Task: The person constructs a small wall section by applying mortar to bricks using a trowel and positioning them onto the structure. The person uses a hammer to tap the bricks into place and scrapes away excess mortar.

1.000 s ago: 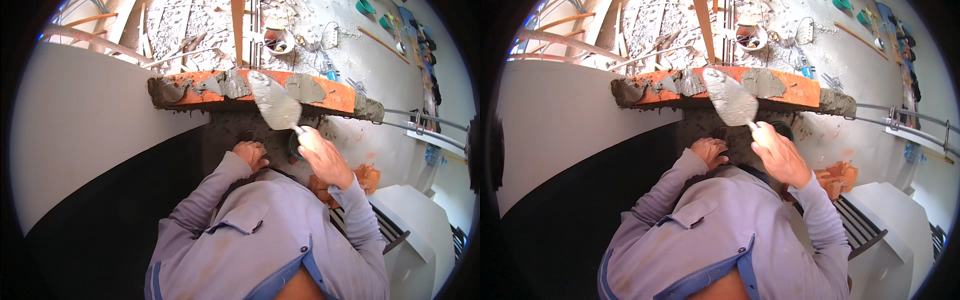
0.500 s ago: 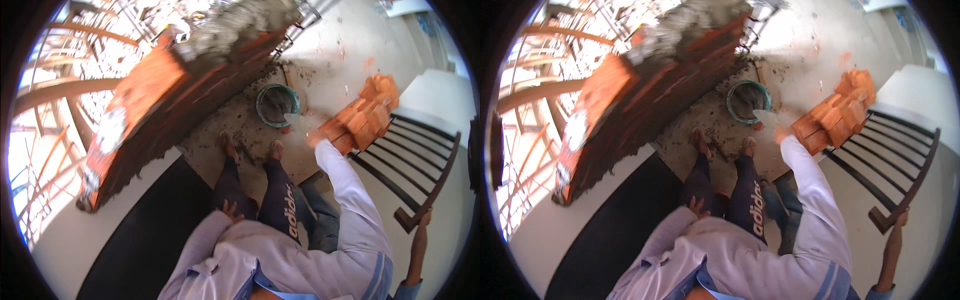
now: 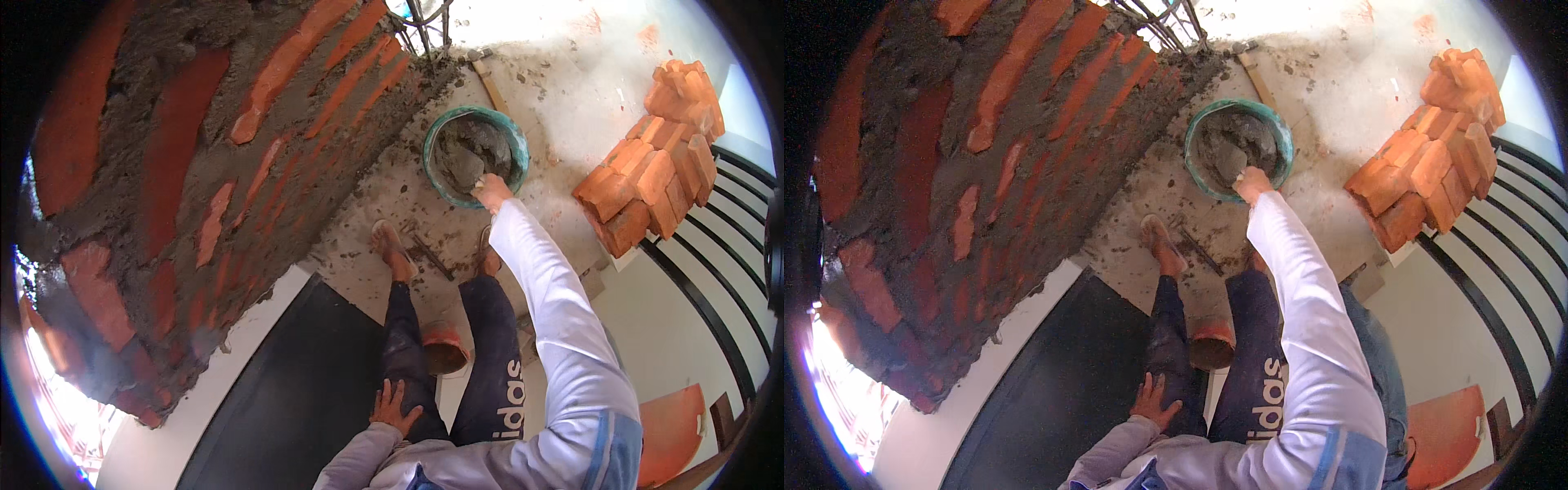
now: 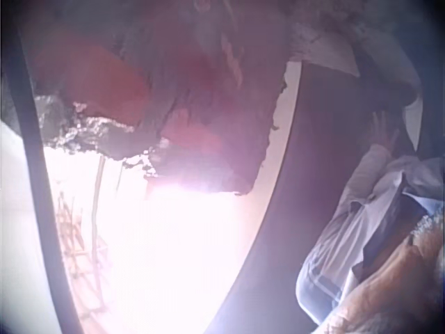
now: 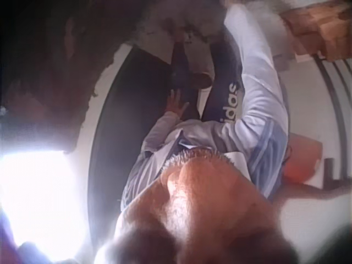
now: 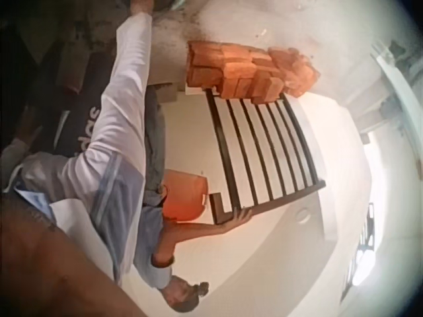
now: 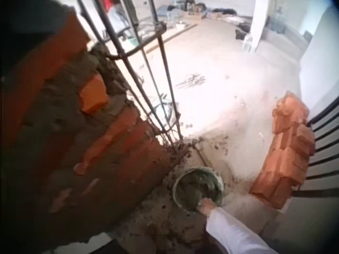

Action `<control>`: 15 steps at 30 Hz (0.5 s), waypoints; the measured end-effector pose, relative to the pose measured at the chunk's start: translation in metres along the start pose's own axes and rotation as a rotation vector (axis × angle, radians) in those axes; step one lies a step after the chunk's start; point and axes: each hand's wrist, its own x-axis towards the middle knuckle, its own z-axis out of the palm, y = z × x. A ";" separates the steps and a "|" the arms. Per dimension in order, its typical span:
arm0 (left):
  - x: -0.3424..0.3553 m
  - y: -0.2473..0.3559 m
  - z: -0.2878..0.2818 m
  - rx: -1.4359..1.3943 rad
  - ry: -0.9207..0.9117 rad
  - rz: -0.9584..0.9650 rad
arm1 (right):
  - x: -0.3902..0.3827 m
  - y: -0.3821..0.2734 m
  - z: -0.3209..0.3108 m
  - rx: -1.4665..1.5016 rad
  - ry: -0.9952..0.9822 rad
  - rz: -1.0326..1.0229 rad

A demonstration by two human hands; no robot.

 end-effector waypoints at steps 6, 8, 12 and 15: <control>0.009 0.008 0.002 -0.052 0.133 0.140 | -0.045 0.060 -0.041 0.613 -0.181 -0.033; 0.011 -0.023 0.031 -0.252 0.226 0.160 | -0.093 0.036 -0.049 0.631 -0.167 -0.083; 0.006 -0.058 0.058 -1.173 0.458 0.057 | -0.214 0.022 -0.095 0.431 -0.137 -0.122; -0.019 -0.098 0.017 -1.063 0.947 0.114 | -0.334 -0.039 -0.173 0.211 -0.075 -0.389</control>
